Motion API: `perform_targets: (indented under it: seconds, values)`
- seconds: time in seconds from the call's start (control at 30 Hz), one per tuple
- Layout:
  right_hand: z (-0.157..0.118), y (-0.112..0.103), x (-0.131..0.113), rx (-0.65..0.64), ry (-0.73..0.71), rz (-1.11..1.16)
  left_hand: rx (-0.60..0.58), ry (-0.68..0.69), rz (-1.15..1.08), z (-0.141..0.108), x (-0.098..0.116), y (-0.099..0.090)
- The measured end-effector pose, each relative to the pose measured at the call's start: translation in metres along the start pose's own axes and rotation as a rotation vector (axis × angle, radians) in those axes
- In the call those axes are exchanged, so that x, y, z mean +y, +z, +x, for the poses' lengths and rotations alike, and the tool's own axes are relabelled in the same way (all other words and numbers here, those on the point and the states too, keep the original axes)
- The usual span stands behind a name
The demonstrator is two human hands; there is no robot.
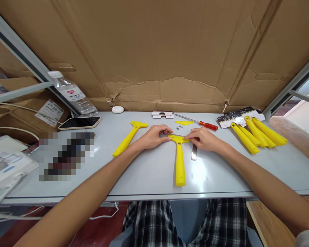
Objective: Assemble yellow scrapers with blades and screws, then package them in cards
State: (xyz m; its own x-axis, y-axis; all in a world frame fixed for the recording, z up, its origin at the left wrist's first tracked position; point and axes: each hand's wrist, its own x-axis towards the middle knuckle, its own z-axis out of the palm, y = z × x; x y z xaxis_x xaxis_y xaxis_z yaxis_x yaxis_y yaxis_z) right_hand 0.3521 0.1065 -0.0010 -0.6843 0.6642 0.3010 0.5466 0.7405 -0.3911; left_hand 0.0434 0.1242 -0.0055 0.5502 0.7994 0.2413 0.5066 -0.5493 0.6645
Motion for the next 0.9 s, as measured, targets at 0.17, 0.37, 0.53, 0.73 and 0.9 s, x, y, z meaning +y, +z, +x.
perform_targets:
  seconds: [0.17,0.37,0.53,0.73,0.9]
  values:
    - [-0.002,0.0,-0.004,-0.02,0.002,-0.091,-0.002,-0.01,0.016,0.0,0.002,0.0]
    - [-0.003,-0.003,-0.007,-0.023,-0.026,-0.17,-0.009,0.003,0.023,0.0,0.002,0.0]
    - [-0.001,-0.004,0.0,0.077,-0.037,-0.03,-0.013,0.006,0.024,0.0,0.003,-0.001]
    - [-0.002,-0.004,0.003,0.032,-0.013,-0.002,-0.011,-0.001,0.026,0.0,0.006,-0.002]
    - [-0.001,-0.003,0.001,0.014,-0.003,-0.033,-0.013,0.002,0.022,0.0,0.005,-0.002]
